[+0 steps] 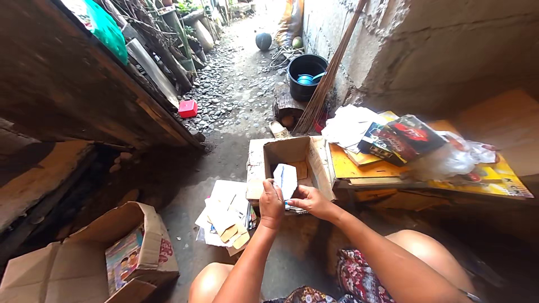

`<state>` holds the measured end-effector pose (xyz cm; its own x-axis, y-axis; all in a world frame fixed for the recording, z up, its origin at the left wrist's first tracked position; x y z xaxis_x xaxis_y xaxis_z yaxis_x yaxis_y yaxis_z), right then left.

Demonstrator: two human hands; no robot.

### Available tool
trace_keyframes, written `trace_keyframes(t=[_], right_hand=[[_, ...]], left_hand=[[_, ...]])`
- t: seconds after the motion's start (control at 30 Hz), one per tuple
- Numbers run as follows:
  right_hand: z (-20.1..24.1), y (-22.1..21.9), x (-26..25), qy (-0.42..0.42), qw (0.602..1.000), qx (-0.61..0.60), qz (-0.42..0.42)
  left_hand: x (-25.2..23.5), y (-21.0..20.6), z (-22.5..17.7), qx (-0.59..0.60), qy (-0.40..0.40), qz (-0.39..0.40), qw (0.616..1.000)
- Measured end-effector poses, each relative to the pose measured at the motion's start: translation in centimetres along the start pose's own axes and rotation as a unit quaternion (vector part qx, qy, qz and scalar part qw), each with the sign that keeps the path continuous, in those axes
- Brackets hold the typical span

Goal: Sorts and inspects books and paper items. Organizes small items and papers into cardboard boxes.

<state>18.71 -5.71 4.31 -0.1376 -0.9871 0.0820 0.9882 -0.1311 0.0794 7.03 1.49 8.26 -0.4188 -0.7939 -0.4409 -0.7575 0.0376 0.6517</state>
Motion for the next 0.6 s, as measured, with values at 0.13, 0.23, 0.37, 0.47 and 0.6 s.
trace_keyframes(t=[0.13, 0.23, 0.37, 0.47, 0.6], right_hand=[[-0.24, -0.53, 0.0, 0.006, 1.0, 0.005, -0.003], [-0.16, -0.62, 0.13, 0.014, 1.0, 0.013, 0.003], [0.1, -0.6, 0.25, 0.018, 1.0, 0.016, -0.001], [-0.06, -0.39, 0.22, 0.01, 0.999, 0.035, -0.011], [-0.52, 0.18, -0.01, -0.001, 0.998, 0.052, -0.036]], left_hand=[[0.18, -0.19, -0.16, 0.006, 0.017, 0.015, 1.0], [0.19, -0.07, -0.15, -0.001, 0.012, 0.012, 1.0], [0.37, 0.14, -0.41, -0.025, -0.021, -0.013, 0.999], [0.45, 0.16, -0.41, -0.025, -0.029, -0.022, 0.999], [0.56, -0.05, -0.47, -0.031, -0.041, -0.015, 0.999]])
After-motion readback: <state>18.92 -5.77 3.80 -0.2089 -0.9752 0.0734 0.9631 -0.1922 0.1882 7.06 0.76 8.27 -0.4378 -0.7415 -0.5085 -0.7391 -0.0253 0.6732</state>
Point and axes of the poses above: each hand's wrist, its own x-axis away from the middle knuckle, its own y-axis out of the back of the hand, z = x × y, the point moved 9 cm from there along -x, towards the middle knuckle, and after that the axes turned 2 degrees about -y, right-handed, at the moved point
